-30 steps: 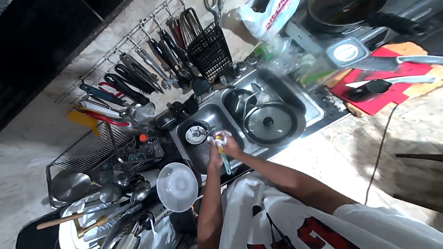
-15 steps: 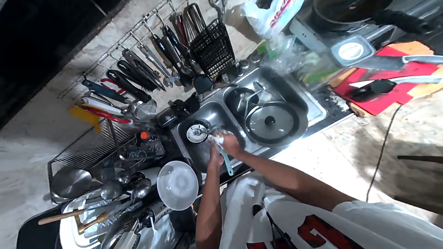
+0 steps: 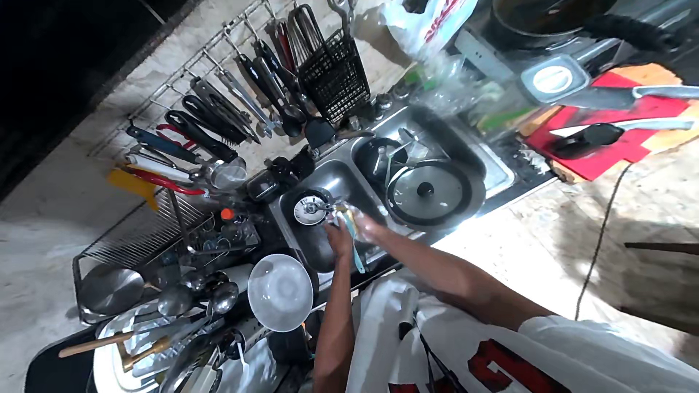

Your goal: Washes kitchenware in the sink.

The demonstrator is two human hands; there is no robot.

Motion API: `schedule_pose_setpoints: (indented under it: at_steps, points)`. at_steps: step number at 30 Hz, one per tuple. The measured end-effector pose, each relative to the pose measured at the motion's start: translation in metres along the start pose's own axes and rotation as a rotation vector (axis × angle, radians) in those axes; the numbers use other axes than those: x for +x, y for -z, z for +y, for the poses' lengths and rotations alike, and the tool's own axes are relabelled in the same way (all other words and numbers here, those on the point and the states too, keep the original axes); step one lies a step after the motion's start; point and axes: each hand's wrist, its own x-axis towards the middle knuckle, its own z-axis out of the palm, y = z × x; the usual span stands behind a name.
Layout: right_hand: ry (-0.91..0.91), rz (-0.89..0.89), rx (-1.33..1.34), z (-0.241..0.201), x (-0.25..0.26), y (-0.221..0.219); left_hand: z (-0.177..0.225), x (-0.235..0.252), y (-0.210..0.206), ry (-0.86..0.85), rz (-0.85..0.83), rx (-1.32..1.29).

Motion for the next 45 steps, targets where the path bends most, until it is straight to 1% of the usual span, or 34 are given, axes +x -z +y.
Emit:
schedule_pose_setpoints:
  at_steps: [1,3,5,6,8,11,13,14,16,17,19,21,23,24,26,29,30,31,33,36,38,39,42,45]
  points:
    - [0.035,0.025,-0.035,0.001,-0.007,-0.009,0.001,0.001,-0.003,-0.015,0.055,0.027]
    - [0.088,0.086,-0.222,0.001,-0.018,-0.022,0.001,0.003,-0.008,-0.052,0.159,-0.009]
    - [0.097,0.102,-0.475,0.008,-0.024,-0.023,-0.001,0.005,-0.009,-0.082,0.271,-0.124]
    - [0.089,0.125,-0.557,0.012,-0.024,-0.022,0.000,0.007,-0.008,-0.069,0.304,-0.164]
    - [0.080,0.202,-0.624,0.011,-0.028,-0.027,0.005,0.007,-0.009,-0.027,0.354,-0.153]
    - [0.081,0.222,-0.665,0.010,-0.025,-0.029,0.006,0.007,-0.011,0.030,0.398,-0.109]
    - [0.108,0.283,-0.855,0.004,-0.022,-0.029,0.004,0.007,-0.012,0.017,0.370,-0.065]
    - [0.129,0.325,-0.967,0.000,-0.020,-0.028,0.001,0.008,-0.013,0.008,0.325,-0.058]
    - [0.158,0.393,-1.109,-0.003,-0.014,-0.024,-0.007,0.009,-0.014,-0.012,0.192,-0.086]
    - [0.139,0.423,-1.147,-0.007,-0.011,-0.022,-0.009,0.010,-0.014,-0.035,0.119,-0.140]
    - [0.076,0.497,-1.114,-0.016,-0.006,-0.020,-0.008,0.002,-0.013,-0.064,-0.026,-0.203]
    - [0.065,0.539,-1.039,-0.018,0.001,-0.014,-0.006,-0.009,-0.011,-0.090,-0.031,-0.061]
    - [0.034,0.485,-1.000,-0.014,0.010,-0.003,-0.007,-0.013,-0.004,-0.116,0.044,0.054]
    - [0.019,0.445,-0.970,-0.012,0.014,0.004,-0.010,-0.008,-0.001,-0.124,0.087,0.038]
    - [-0.023,0.305,-0.836,-0.009,0.013,0.014,-0.017,0.005,0.007,-0.113,0.113,-0.126]
    - [-0.191,-0.042,-0.461,-0.001,-0.001,0.027,-0.026,0.022,0.012,-0.043,0.021,-0.449]
    - [-0.230,-0.143,-0.404,0.000,-0.005,0.028,-0.028,0.027,0.010,-0.015,-0.023,-0.542]
    - [-0.251,-0.219,-0.417,-0.001,-0.011,0.027,-0.031,0.031,0.008,0.005,-0.067,-0.612]
    - [-0.263,-0.292,-0.479,-0.003,-0.016,0.022,-0.034,0.036,0.007,0.048,-0.133,-0.690]
    - [-0.296,-0.305,-0.524,-0.007,-0.015,0.018,-0.037,0.046,0.011,0.114,-0.135,-0.736]
    - [-0.323,-0.279,-0.614,-0.007,-0.015,0.016,-0.035,0.054,0.016,0.156,-0.064,-0.706]
    - [-0.306,-0.257,-0.691,-0.006,-0.017,0.013,-0.037,0.061,0.019,0.173,-0.025,-0.674]
    - [-0.215,-0.137,-0.872,0.002,-0.016,0.010,-0.041,0.087,0.026,0.184,0.015,-0.521]
    - [-0.222,-0.040,-0.901,0.013,-0.014,0.019,-0.049,0.116,0.036,0.193,0.039,-0.266]
